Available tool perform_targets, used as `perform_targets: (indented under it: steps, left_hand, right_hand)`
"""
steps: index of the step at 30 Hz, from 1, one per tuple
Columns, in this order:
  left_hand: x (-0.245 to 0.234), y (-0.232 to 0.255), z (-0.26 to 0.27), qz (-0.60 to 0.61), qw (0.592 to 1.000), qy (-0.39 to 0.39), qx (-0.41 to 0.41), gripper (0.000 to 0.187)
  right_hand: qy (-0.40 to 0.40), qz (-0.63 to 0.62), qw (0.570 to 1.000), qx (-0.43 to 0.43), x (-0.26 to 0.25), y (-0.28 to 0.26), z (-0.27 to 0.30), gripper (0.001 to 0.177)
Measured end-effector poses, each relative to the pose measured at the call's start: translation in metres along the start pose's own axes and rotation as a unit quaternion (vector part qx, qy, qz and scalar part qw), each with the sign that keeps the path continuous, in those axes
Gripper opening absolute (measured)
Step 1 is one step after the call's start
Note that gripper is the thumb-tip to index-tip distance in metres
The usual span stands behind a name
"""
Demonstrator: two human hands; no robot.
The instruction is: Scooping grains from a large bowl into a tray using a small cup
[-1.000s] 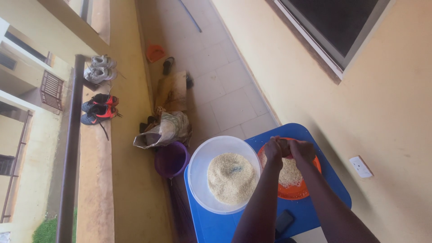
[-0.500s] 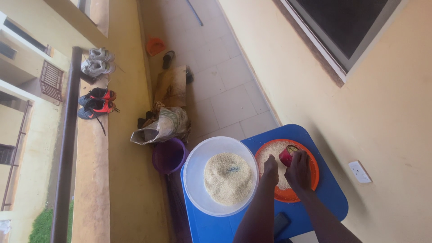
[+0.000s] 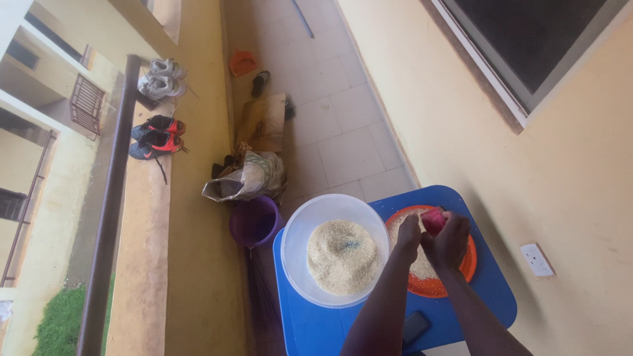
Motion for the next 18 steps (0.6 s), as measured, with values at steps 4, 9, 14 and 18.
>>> perform_targets:
  steps: [4, 9, 14, 18]
  left_hand:
    - [0.002, 0.035, -0.003, -0.022, 0.999, 0.018, 0.038, 0.049]
    - [-0.029, 0.130, 0.035, -0.054, 0.977, 0.101, 0.180, 0.043]
    - [-0.099, 0.173, 0.047, 0.062, 0.954, 0.185, 0.226, 0.037]
    - [-0.169, 0.181, 0.051, 0.151, 0.938, 0.219, 0.223, 0.035]
  right_hand:
    - [0.002, -0.010, 0.988, 0.154, 0.005, 0.024, -0.017, 0.053]
    - [-0.022, -0.114, 0.958, 0.263, 0.022, 0.003, -0.023, 0.032]
    - [-0.144, -0.254, 0.914, 0.281, 0.025, -0.104, -0.005, 0.029]
    - [-0.236, -0.327, 0.873, 0.274, 0.088, -0.130, 0.014, 0.040]
Point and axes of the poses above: each hand's wrist, its own z-axis away from the middle knuckle, its own x-axis out of the palm, y = z × x, the point moved 10 cm from there along -z, towards the middle knuckle, and after that the axes turned 7 degrees about z, right-handed, at the moved point
